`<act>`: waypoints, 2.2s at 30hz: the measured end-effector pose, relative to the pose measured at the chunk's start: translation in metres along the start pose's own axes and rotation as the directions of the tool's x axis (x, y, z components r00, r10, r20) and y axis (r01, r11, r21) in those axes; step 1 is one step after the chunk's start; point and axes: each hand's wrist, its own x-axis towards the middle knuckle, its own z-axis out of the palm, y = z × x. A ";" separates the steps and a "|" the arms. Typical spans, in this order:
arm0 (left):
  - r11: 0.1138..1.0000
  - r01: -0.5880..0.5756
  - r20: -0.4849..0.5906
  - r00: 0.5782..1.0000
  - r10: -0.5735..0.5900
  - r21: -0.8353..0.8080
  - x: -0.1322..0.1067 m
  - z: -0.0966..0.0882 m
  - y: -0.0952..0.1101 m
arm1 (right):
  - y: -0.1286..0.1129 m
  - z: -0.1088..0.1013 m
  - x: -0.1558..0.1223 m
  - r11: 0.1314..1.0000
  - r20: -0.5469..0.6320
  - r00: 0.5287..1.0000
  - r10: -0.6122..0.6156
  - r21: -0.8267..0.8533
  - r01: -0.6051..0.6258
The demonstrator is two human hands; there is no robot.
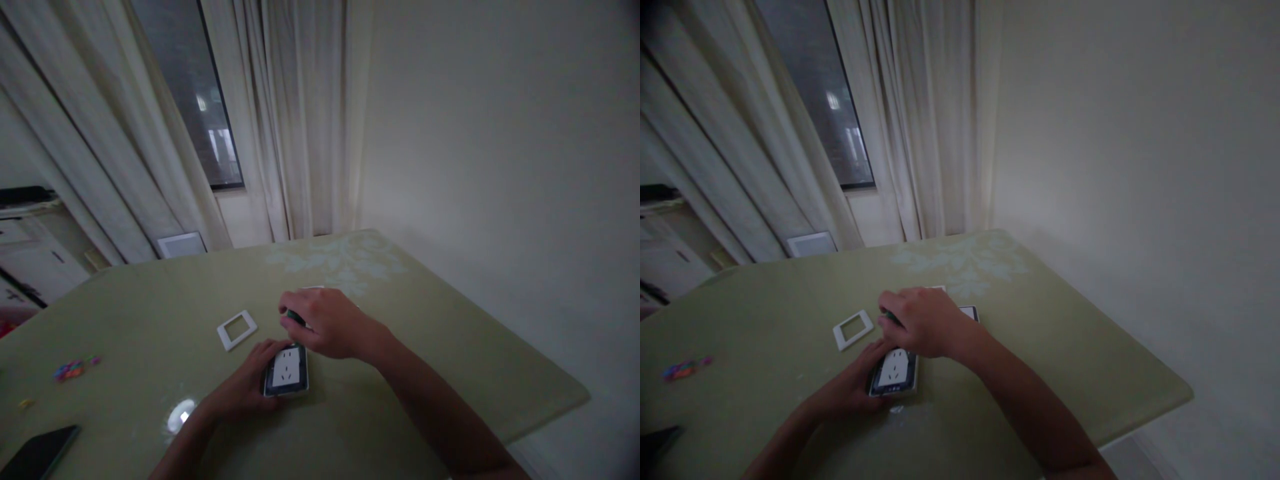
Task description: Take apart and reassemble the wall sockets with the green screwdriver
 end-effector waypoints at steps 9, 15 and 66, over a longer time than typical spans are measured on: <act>1.000 -0.009 -0.005 1.000 0.010 0.020 -0.001 0.003 -0.007 | 0.002 0.004 0.002 0.995 -0.015 0.999 0.040 -0.086 -0.041; 1.000 -0.021 -0.019 1.000 0.021 0.000 -0.001 0.004 -0.008 | 0.003 0.005 0.001 0.991 -0.035 0.996 -0.078 0.103 0.081; 0.927 -0.087 -0.188 0.982 0.018 -0.365 0.036 -0.012 0.063 | 0.006 0.017 0.008 0.991 -0.142 0.989 -0.027 0.129 0.045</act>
